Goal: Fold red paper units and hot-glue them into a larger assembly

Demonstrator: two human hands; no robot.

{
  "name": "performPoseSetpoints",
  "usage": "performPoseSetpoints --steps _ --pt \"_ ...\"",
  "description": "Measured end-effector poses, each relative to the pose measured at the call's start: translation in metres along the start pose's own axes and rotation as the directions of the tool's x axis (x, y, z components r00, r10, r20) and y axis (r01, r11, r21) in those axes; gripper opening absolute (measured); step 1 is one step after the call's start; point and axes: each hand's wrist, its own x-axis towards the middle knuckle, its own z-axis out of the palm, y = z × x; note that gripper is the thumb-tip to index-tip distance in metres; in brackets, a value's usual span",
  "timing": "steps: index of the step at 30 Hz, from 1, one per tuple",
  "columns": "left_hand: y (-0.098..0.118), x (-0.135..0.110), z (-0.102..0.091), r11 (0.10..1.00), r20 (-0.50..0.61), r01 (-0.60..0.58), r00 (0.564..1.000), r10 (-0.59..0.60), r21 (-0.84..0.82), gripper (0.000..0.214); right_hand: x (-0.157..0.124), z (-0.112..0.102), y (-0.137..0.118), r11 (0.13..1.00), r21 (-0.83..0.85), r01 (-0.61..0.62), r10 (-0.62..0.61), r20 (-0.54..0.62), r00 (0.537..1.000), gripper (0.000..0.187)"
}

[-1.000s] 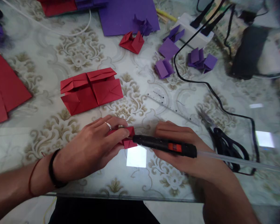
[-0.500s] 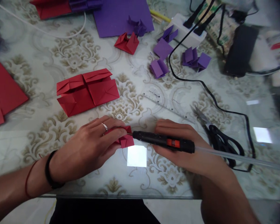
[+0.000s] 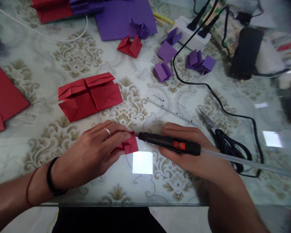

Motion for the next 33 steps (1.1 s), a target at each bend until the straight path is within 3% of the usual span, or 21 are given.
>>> performPoseSetpoints --steps 13,22,33 --pt "0.000 0.000 0.000 1.000 -0.004 0.010 1.000 -0.010 -0.005 0.028 0.002 -0.003 -0.004 1.000 -0.019 -0.012 0.013 0.032 0.999 0.028" --pt "0.000 -0.001 -0.001 0.999 0.020 0.036 0.999 -0.037 0.009 0.030 0.005 -0.010 -0.012 1.000 -0.017 -0.025 0.027 0.116 0.993 0.012" --pt "0.000 0.001 -0.001 1.000 0.026 -0.004 1.000 0.003 0.025 0.031 0.003 -0.011 -0.011 0.999 -0.022 -0.024 0.027 0.126 0.992 0.015"
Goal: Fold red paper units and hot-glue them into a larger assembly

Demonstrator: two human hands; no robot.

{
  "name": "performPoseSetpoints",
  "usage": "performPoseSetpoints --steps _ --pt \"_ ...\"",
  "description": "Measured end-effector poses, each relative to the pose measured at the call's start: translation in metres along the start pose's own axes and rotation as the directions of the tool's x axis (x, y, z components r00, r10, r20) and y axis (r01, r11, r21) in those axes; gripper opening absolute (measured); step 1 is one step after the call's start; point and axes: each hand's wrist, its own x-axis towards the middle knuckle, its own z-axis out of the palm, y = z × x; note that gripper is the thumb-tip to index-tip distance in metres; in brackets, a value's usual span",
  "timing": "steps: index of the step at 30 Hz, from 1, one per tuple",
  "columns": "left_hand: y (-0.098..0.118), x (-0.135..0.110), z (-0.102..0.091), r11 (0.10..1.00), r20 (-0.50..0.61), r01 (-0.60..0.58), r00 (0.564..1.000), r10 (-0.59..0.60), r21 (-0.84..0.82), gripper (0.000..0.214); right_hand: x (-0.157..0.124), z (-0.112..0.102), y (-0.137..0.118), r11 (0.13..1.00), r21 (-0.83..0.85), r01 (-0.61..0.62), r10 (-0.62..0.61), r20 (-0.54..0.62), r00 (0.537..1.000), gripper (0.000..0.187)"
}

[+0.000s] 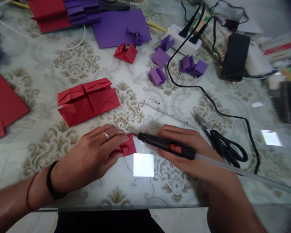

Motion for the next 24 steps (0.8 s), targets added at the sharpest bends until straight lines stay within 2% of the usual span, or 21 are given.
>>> performPoseSetpoints --steps 4,10,20,24 --pt "-0.0004 -0.0006 0.0004 1.000 -0.034 -0.019 0.999 0.019 0.013 0.029 -0.0008 0.0002 0.0007 1.000 0.002 -0.025 0.025 0.002 1.000 0.015" --pt "0.0001 0.0004 -0.0013 1.000 -0.006 -0.020 1.000 0.020 0.001 0.029 0.0010 0.0012 -0.0001 1.000 -0.009 -0.020 0.020 -0.003 1.000 0.017" --pt "-0.0009 0.0004 -0.0021 0.999 0.004 -0.036 0.999 0.036 -0.009 0.023 0.0027 0.0064 0.0020 1.000 0.015 0.001 0.000 -0.094 0.996 0.020" --pt "-0.0018 0.0001 -0.0021 0.999 -0.003 -0.033 0.999 0.033 -0.019 0.023 0.0032 0.0077 0.0011 0.999 -0.014 -0.031 0.029 -0.130 0.991 0.027"
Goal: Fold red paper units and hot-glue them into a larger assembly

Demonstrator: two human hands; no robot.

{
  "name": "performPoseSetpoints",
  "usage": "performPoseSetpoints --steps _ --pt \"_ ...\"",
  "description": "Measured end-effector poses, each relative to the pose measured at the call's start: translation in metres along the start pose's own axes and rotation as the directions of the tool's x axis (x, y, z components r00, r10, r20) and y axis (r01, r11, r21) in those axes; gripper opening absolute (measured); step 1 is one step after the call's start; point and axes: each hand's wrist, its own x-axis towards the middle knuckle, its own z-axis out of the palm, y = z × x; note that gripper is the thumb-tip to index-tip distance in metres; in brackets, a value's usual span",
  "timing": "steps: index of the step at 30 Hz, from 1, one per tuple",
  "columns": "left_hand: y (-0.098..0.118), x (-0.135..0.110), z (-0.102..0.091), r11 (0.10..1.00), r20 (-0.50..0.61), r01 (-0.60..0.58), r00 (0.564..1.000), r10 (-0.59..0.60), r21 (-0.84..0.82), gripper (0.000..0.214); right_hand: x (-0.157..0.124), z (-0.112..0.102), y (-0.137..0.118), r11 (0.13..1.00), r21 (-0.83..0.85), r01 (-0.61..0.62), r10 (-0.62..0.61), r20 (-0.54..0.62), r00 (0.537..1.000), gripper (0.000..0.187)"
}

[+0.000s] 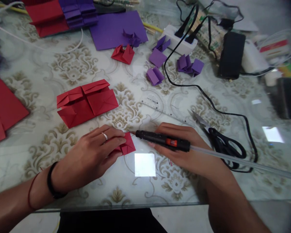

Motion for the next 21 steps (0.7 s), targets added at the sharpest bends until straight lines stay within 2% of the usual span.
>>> performPoseSetpoints --steps 6,8,11,14,18,21 --pt "-0.001 0.000 0.000 1.000 -0.014 0.005 1.000 -0.005 -0.014 0.019 0.001 -0.004 -0.006 0.990 -0.073 -0.117 0.118 0.001 0.993 0.033" --pt "-0.001 0.000 0.000 1.000 -0.021 -0.003 1.000 0.003 -0.004 0.018 0.002 -0.005 -0.005 0.984 -0.092 -0.151 0.146 -0.051 0.988 0.032" --pt "-0.001 0.000 0.000 1.000 -0.013 -0.012 1.000 0.013 0.013 0.015 0.001 -0.008 0.003 0.972 -0.186 -0.142 0.112 -0.164 0.980 0.023" --pt "-0.001 0.000 0.000 1.000 -0.007 -0.025 1.000 0.025 0.018 0.013 0.000 -0.012 0.018 0.950 -0.292 -0.109 0.042 -0.224 0.974 0.012" --pt "-0.001 0.000 0.000 0.999 -0.012 -0.025 1.000 0.025 0.020 0.014 -0.003 -0.019 0.035 0.937 -0.333 -0.111 0.031 -0.236 0.971 0.028" --pt "-0.002 -0.001 0.001 1.000 -0.014 -0.025 1.000 0.025 0.010 0.013 -0.007 -0.026 0.033 0.933 -0.351 -0.083 0.009 -0.207 0.978 0.033"
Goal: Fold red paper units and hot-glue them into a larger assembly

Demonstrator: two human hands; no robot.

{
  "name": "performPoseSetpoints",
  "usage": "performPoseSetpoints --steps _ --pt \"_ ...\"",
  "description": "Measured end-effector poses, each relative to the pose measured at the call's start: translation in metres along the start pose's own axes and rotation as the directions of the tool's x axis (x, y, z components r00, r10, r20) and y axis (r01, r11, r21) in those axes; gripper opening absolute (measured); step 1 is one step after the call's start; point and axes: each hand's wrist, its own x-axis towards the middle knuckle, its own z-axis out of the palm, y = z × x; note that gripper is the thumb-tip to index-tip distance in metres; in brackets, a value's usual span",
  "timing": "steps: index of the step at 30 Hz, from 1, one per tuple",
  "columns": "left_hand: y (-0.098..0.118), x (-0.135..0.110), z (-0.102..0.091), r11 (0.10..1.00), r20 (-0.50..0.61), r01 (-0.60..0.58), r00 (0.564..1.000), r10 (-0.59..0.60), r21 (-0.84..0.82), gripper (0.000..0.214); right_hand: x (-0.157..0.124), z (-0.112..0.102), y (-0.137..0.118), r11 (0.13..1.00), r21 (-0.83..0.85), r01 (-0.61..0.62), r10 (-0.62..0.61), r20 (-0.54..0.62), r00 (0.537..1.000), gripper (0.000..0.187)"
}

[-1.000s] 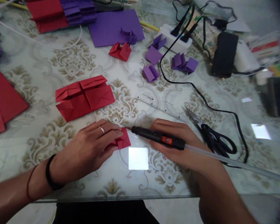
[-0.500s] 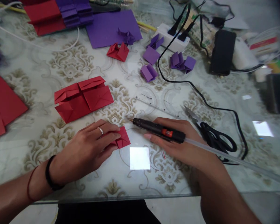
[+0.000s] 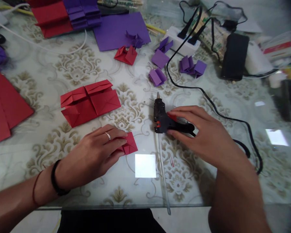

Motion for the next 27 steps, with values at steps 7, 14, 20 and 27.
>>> performPoseSetpoints --steps 7,14,20,27 --pt "-0.001 -0.001 0.000 0.999 0.017 -0.026 1.000 0.026 0.024 0.015 -0.004 0.001 -0.053 0.951 -0.014 0.310 -0.308 0.081 0.948 0.045" --pt "0.003 0.002 -0.006 0.984 0.034 -0.061 0.998 0.056 0.168 0.029 -0.001 0.034 -0.077 0.875 -0.151 0.461 -0.418 0.248 0.874 0.057" --pt "0.005 0.004 -0.013 0.975 0.039 -0.097 0.995 0.091 0.202 0.019 -0.002 0.033 -0.074 0.869 -0.176 0.462 -0.419 0.234 0.877 0.056" --pt "0.007 0.005 -0.019 0.959 0.104 -0.107 0.991 0.082 0.262 0.017 -0.002 0.038 -0.074 0.880 -0.211 0.426 -0.389 0.196 0.900 0.051"
